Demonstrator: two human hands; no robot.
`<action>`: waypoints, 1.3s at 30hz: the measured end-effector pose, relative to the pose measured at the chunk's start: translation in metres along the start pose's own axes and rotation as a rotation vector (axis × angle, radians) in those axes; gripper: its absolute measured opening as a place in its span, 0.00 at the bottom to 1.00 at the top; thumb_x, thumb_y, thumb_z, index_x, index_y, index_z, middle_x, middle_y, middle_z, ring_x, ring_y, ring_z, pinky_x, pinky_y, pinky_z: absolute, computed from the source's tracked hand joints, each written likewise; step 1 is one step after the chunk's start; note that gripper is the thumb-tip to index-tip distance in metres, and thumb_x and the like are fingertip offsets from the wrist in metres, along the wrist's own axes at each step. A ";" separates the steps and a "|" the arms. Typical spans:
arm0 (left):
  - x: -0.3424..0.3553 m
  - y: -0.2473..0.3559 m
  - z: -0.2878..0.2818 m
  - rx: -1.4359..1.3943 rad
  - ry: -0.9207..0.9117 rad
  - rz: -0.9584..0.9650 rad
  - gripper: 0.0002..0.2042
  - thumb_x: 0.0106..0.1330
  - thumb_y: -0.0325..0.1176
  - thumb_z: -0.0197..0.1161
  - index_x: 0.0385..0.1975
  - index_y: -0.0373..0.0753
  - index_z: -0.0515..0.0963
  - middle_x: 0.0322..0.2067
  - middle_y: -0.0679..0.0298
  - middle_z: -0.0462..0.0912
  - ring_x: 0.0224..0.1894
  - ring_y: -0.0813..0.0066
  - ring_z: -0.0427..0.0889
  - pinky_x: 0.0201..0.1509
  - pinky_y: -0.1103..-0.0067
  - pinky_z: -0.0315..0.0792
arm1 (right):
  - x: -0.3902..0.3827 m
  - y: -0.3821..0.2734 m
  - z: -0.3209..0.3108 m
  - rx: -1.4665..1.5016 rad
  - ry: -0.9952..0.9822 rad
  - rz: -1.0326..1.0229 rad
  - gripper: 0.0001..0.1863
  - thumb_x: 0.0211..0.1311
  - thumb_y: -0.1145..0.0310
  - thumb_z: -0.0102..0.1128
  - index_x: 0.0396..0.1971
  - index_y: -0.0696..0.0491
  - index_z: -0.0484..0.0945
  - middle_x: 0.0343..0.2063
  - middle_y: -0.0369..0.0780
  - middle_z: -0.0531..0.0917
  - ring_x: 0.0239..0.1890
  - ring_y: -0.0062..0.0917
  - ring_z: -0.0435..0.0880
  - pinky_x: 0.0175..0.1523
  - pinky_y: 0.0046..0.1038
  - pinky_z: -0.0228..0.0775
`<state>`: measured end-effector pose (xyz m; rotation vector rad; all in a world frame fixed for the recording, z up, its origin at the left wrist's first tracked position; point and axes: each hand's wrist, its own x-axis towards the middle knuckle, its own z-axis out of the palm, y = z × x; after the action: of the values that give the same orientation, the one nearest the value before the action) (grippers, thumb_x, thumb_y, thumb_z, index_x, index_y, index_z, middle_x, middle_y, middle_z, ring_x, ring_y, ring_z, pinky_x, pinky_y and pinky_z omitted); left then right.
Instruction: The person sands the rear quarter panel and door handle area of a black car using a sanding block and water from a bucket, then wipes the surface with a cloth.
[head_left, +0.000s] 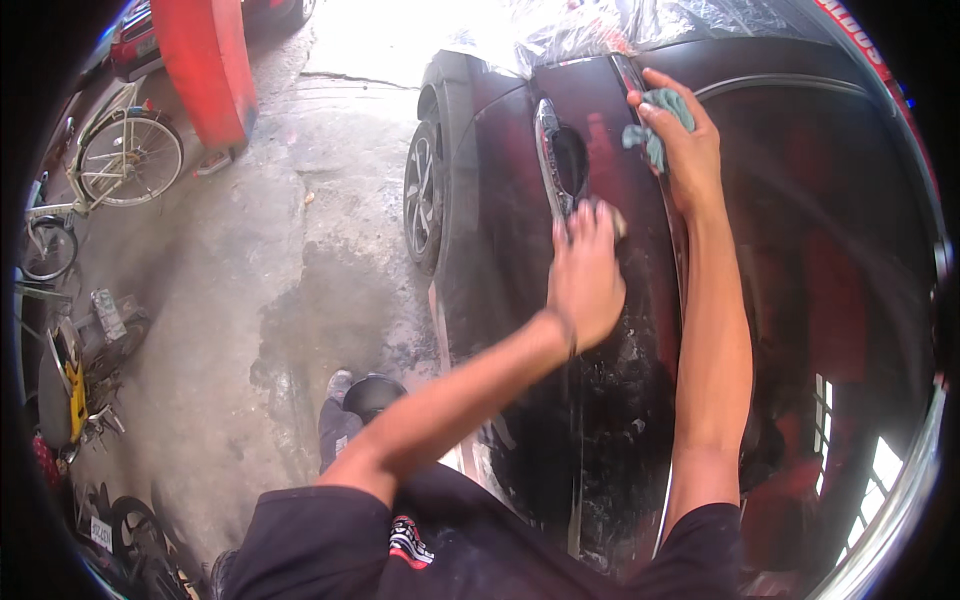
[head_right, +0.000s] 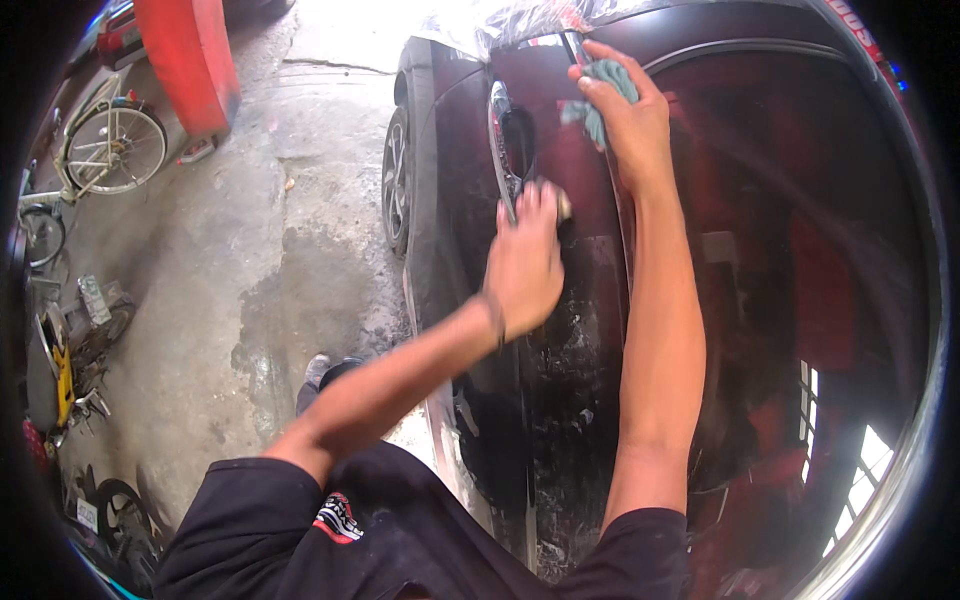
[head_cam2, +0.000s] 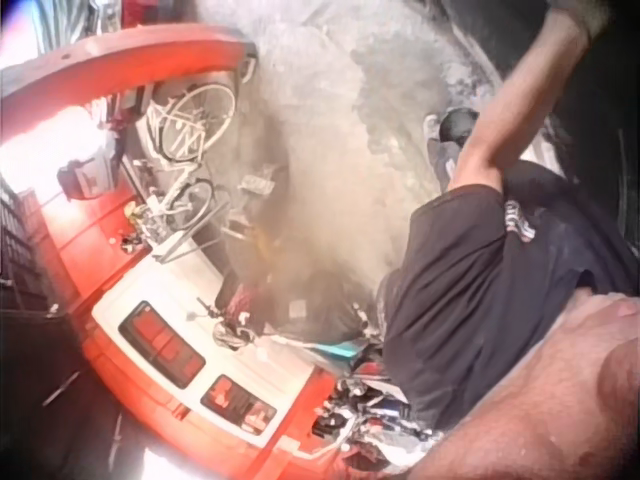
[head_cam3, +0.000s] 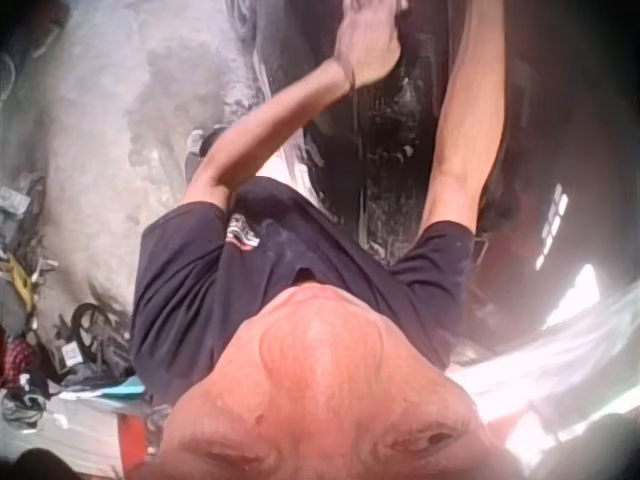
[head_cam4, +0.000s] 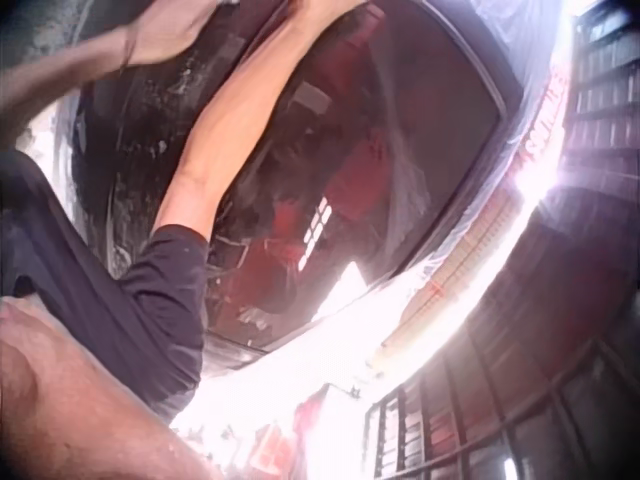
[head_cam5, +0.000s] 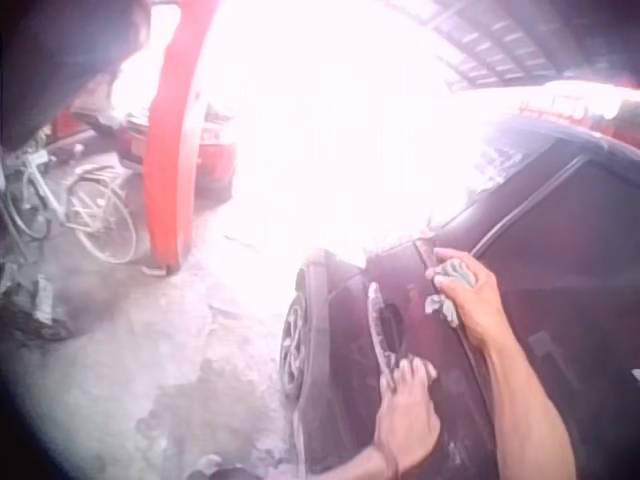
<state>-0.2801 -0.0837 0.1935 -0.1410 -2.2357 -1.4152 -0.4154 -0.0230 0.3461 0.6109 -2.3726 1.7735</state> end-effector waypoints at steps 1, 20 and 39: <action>-0.039 0.008 0.001 -0.034 0.004 0.018 0.34 0.70 0.20 0.55 0.77 0.21 0.58 0.73 0.24 0.66 0.77 0.29 0.67 0.83 0.42 0.56 | -0.010 -0.008 0.002 -0.037 0.014 0.008 0.20 0.71 0.73 0.71 0.61 0.55 0.86 0.44 0.38 0.92 0.33 0.14 0.87 0.31 0.18 0.76; 0.069 -0.038 0.002 0.076 0.142 0.055 0.30 0.70 0.19 0.51 0.75 0.24 0.63 0.72 0.34 0.71 0.73 0.35 0.73 0.80 0.46 0.61 | -0.035 -0.012 0.012 -0.115 0.143 0.021 0.19 0.74 0.54 0.73 0.31 0.54 0.85 0.23 0.30 0.80 0.25 0.11 0.75 0.30 0.20 0.65; 0.131 -0.067 -0.023 0.149 -0.042 0.584 0.38 0.64 0.13 0.52 0.79 0.39 0.66 0.79 0.51 0.69 0.80 0.48 0.69 0.85 0.48 0.55 | -0.030 -0.022 0.002 0.040 0.141 0.056 0.17 0.76 0.55 0.71 0.36 0.54 0.86 0.23 0.30 0.81 0.25 0.10 0.76 0.30 0.21 0.66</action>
<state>-0.4095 -0.1564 0.2053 -0.7123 -2.0788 -0.9331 -0.3789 -0.0226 0.3554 0.4127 -2.2870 1.8250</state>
